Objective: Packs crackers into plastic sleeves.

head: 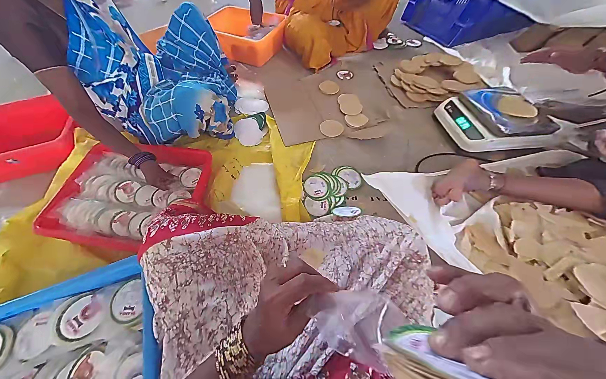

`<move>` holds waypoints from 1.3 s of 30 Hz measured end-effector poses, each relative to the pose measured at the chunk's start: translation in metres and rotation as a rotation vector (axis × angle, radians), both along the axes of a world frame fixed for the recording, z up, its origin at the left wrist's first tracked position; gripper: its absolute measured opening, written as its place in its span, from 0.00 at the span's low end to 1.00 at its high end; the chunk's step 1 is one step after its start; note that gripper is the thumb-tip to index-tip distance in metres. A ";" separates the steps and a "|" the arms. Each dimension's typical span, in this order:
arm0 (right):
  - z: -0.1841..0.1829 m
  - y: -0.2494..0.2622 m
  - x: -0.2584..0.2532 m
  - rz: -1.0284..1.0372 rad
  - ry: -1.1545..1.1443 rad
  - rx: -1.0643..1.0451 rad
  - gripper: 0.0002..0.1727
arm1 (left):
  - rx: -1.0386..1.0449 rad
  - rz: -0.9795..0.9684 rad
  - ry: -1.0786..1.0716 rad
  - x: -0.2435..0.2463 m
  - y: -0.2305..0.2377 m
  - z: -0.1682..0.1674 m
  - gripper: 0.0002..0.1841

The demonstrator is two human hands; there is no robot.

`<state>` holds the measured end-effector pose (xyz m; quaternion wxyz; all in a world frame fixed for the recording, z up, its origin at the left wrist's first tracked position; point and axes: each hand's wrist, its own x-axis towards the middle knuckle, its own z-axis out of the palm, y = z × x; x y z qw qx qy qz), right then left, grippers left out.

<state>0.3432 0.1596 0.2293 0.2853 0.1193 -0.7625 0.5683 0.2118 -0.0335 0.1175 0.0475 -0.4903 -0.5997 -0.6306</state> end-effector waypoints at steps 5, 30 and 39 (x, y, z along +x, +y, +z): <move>-0.013 -0.009 -0.017 0.017 -0.094 0.008 0.09 | 0.042 -0.066 -0.095 0.011 0.000 0.005 0.09; -0.041 0.000 -0.028 0.003 -0.187 0.070 0.10 | -0.005 -0.203 -0.381 0.022 -0.001 -0.007 0.11; -0.056 0.008 -0.015 -0.076 -0.495 0.150 0.20 | 0.002 -0.341 -0.873 0.030 -0.003 -0.006 0.08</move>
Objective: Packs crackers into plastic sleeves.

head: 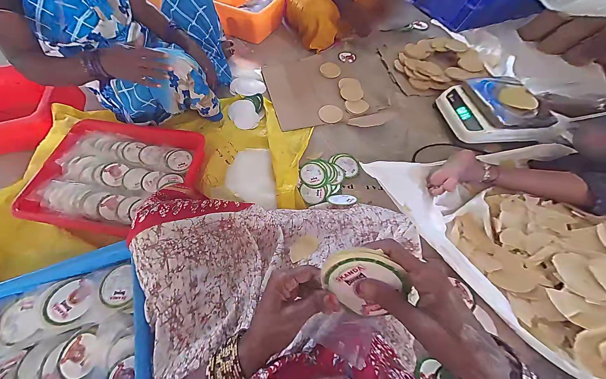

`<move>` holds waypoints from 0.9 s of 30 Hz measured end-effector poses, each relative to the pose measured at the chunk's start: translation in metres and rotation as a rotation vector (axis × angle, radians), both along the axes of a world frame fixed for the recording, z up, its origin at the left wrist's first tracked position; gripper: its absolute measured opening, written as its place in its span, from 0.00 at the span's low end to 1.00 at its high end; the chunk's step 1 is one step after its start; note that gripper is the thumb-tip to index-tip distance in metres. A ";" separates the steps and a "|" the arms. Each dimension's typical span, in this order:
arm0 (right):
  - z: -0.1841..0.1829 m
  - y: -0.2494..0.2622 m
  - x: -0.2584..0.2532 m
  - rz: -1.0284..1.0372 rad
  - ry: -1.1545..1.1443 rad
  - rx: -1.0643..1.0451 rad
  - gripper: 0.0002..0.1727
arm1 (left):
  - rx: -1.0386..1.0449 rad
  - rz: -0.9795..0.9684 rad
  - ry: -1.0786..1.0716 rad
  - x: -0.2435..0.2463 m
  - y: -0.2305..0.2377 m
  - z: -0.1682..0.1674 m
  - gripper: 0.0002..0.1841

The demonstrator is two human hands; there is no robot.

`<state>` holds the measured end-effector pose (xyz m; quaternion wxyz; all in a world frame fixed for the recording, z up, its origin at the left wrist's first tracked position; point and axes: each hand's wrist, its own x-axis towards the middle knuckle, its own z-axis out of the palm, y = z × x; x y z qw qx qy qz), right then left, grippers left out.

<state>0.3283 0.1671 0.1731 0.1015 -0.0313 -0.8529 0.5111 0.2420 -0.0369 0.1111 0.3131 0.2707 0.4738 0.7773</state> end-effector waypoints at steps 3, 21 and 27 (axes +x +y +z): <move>-0.011 0.007 0.006 0.107 -0.069 -0.018 0.20 | -0.022 -0.004 -0.086 -0.002 -0.001 -0.001 0.08; -0.031 -0.006 0.003 0.156 -0.067 0.066 0.29 | -0.152 0.069 -0.042 0.005 0.002 -0.014 0.08; -0.031 -0.007 0.007 0.042 -0.229 -0.218 0.30 | -0.142 0.211 -0.093 -0.010 0.002 -0.011 0.07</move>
